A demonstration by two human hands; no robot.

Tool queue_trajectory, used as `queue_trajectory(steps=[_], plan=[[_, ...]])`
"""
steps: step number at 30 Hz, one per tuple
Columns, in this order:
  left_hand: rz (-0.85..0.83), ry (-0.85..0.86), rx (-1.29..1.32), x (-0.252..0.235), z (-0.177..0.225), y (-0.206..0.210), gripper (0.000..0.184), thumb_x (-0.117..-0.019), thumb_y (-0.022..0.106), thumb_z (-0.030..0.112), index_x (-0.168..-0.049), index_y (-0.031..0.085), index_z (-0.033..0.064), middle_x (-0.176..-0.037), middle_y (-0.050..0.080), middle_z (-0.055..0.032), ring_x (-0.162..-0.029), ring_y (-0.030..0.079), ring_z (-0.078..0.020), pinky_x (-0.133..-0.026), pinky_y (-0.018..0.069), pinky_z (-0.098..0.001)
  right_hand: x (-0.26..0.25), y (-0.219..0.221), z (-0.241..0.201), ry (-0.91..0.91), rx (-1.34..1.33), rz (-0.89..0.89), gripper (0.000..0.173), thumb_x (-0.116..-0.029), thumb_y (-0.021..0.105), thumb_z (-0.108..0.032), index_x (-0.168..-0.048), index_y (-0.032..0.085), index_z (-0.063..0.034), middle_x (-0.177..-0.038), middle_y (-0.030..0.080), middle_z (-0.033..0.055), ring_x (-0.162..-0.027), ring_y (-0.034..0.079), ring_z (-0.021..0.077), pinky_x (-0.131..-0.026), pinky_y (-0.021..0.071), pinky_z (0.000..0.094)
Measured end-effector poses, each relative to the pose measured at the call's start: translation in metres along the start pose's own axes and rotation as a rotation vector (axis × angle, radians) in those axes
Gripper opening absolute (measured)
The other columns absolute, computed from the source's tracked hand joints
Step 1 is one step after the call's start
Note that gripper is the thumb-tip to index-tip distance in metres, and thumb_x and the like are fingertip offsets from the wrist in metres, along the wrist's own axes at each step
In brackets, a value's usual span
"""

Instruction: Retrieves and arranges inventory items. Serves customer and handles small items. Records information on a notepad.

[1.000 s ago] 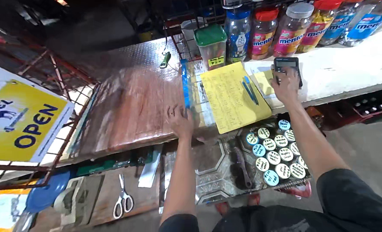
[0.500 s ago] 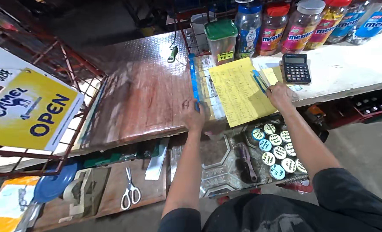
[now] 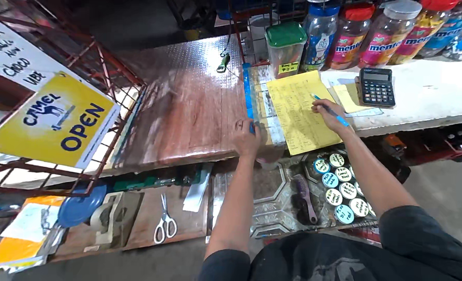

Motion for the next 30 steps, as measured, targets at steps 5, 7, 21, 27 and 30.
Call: queue_trajectory(steps=[5,7,21,27,30], plan=[[0.026,0.03,-0.011,0.001,0.002,-0.002,0.02,-0.0924,0.062,0.014,-0.105,0.074,0.0024,-0.113,0.072,-0.0187,-0.113,0.067,-0.0401,-0.095,0.0526,-0.0541,0.007,-0.027,0.009,0.214,0.407,0.102,0.032,-0.1094,0.042,-0.012,-0.131,0.057,0.0066,-0.128,0.06,0.0332,-0.116,0.061,0.0509,-0.098,0.0473,0.0628],[0.032,0.025,-0.008,0.001,0.002,-0.002,0.02,-0.0925,0.063,0.014,-0.104,0.074,0.0025,-0.112,0.073,-0.0183,-0.113,0.067,-0.0394,-0.095,0.0525,-0.0532,0.014,-0.03,0.009,0.24,0.449,0.114,0.033,-0.1099,0.042,-0.014,-0.131,0.055,0.0066,-0.131,0.058,0.034,-0.115,0.062,0.0521,-0.095,0.0489,0.0635],[-0.005,-0.035,-0.023,0.0,-0.001,0.001,0.022,-0.0929,0.062,0.015,-0.106,0.075,0.0024,-0.11,0.073,-0.02,-0.111,0.068,-0.0403,-0.092,0.0532,-0.0547,0.039,-0.037,-0.004,0.083,0.282,0.268,0.044,-0.11,0.041,-0.029,-0.135,0.062,0.0015,-0.124,0.063,0.0303,-0.115,0.061,0.0449,-0.099,0.048,0.0571],[-0.051,-0.078,-0.017,-0.001,-0.001,0.003,0.023,-0.0952,0.06,0.015,-0.108,0.074,0.0031,-0.11,0.073,-0.0203,-0.113,0.067,-0.0418,-0.094,0.0521,-0.056,0.031,0.015,-0.033,0.061,-0.112,0.042,0.027,-0.1018,0.052,-0.01,-0.122,0.063,0.0048,-0.104,0.069,0.0177,-0.084,0.068,0.0205,-0.079,0.0577,0.0387],[-0.012,-0.064,-0.017,-0.001,0.001,-0.001,0.02,-0.0934,0.061,0.013,-0.104,0.074,0.0026,-0.107,0.074,-0.02,-0.109,0.068,-0.042,-0.092,0.0533,-0.0553,0.026,0.039,-0.031,0.063,-0.13,0.017,0.019,-0.1006,0.06,-0.015,-0.104,0.064,0.0039,-0.086,0.064,0.0105,-0.073,0.06,0.0131,-0.071,0.0513,0.0326]])
Point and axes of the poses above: each hand's wrist, its own x-axis away from the middle knuckle, its own y-axis out of the palm, z = x × y, the point moved 8 cm from there along -x, towards the middle knuckle
